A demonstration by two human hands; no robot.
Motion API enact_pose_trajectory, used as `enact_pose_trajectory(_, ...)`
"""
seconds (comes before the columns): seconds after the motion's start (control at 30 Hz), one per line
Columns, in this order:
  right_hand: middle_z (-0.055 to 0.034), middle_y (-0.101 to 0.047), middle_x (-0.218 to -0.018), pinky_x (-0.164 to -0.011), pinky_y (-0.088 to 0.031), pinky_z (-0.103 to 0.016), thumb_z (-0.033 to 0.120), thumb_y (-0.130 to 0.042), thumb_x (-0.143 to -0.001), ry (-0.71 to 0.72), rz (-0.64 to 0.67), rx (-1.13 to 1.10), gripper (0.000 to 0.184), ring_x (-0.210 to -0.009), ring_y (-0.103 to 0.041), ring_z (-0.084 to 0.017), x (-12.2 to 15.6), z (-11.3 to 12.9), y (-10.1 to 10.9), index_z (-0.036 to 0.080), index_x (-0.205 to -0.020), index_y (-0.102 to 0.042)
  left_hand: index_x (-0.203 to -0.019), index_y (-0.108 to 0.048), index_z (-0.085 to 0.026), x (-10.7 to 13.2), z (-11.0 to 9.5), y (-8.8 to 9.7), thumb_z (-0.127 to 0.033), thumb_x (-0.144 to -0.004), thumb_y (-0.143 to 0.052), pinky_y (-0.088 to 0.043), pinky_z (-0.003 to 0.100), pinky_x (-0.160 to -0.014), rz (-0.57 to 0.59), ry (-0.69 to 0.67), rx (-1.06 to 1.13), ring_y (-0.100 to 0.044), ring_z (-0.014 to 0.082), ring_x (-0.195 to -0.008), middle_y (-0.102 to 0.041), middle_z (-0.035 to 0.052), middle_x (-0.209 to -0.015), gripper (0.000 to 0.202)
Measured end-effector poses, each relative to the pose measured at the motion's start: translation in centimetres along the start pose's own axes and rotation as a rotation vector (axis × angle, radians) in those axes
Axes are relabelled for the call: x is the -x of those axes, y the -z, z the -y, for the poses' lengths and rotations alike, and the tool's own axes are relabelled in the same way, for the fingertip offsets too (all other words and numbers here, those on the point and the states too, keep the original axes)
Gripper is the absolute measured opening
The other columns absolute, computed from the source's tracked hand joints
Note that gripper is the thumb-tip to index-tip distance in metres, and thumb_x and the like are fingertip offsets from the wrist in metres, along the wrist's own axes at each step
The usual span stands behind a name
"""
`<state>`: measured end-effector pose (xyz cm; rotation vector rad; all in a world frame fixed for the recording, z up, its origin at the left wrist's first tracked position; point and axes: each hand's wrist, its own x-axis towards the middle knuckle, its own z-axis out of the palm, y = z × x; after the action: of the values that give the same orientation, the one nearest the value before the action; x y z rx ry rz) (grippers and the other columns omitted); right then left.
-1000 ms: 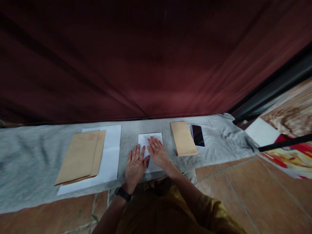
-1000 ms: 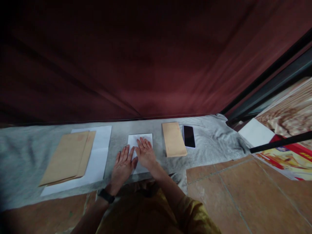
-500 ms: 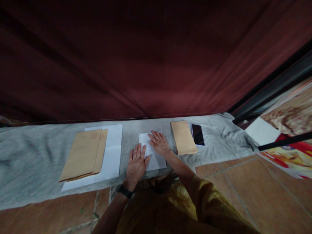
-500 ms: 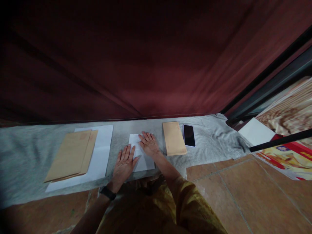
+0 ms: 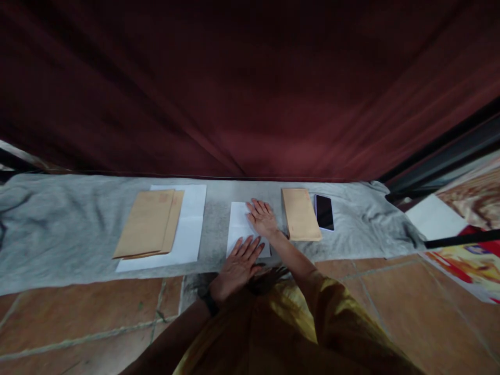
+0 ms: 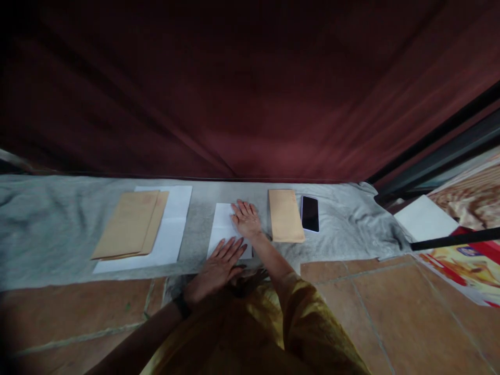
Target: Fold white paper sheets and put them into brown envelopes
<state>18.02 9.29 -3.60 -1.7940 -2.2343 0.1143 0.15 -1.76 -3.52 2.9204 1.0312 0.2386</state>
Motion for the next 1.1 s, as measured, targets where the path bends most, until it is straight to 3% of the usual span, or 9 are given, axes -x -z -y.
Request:
enact_pose_trajectory(0.23,-0.0088,-0.035,-0.164,-0.125,-0.019,-0.052,0.034,-0.038,-0.108,0.019,0.019,-0.029,0.049,-0.152,-0.031,-0.029,0.4,0.9,0.7,0.019,-0.155,-0.043,-0.158,-0.032,-0.022,0.5,0.2,0.3,-0.058,-0.101,-0.037,-0.016,0.049,-0.127,0.030,-0.042,0.026,-0.026,0.0263,-0.155,-0.035,0.0081,-0.165,0.068)
enact_pose_trajectory(0.4,-0.0032,-0.038,-0.163,-0.126,-0.020,-0.046,0.029,-0.040,-0.107,0.343,0.139,-0.153,0.045,-0.152,-0.031,-0.021,2.0,3.9,0.3,0.025,-0.152,-0.047,-0.151,-0.043,-0.019,0.8,-0.2,0.2,-0.051,-0.100,-0.048,-0.019,0.053,-0.125,0.021,-0.026,0.059,-0.044,0.0279,-0.144,-0.055,0.0126,-0.150,0.061)
enact_pose_trajectory(0.47,-0.0026,-0.039,-0.163,-0.126,-0.020,-0.048,0.030,-0.042,-0.107,0.392,0.191,-0.160,0.045,-0.151,-0.033,-0.020,2.4,4.6,0.1,0.027,-0.151,-0.049,-0.148,-0.047,-0.019,0.9,-0.2,0.1,-0.048,-0.099,-0.051,-0.021,0.053,-0.125,0.023,-0.037,0.057,-0.048,0.0286,-0.141,-0.058,0.0134,-0.147,0.057)
enact_pose_trajectory(0.7,-0.0031,-0.032,-0.166,-0.127,-0.020,-0.046,0.036,-0.042,-0.107,0.324,0.206,-0.066,0.048,-0.153,-0.030,-0.024,1.5,2.9,0.6,0.026,-0.154,-0.045,-0.157,-0.032,-0.017,1.8,-0.4,-0.1,-0.045,-0.101,-0.047,-0.022,0.050,-0.125,0.028,-0.069,-0.009,-0.037,0.0275,-0.150,-0.044,0.0151,-0.159,0.065)
enact_pose_trajectory(0.93,-0.0035,-0.032,-0.166,-0.126,-0.020,-0.046,0.041,-0.041,-0.106,0.238,0.127,-0.012,0.052,-0.153,-0.029,-0.025,1.3,1.7,0.2,0.025,-0.156,-0.042,-0.157,-0.033,-0.018,2.1,-0.6,0.8,-0.041,-0.102,-0.047,-0.022,0.052,-0.126,0.017,-0.086,-0.041,-0.029,0.0279,-0.154,-0.028,0.0135,-0.168,0.062)
enact_pose_trajectory(1.1,-0.0086,-0.035,-0.164,-0.125,-0.022,-0.049,0.041,-0.042,-0.106,0.109,0.046,-0.005,0.053,-0.152,-0.031,-0.027,1.3,0.4,0.4,0.022,-0.155,-0.043,-0.158,-0.030,-0.020,2.1,-0.6,1.1,-0.038,-0.100,-0.050,-0.021,0.051,-0.127,0.022,-0.070,-0.018,-0.023,0.0257,-0.156,-0.024,0.0116,-0.169,0.064)
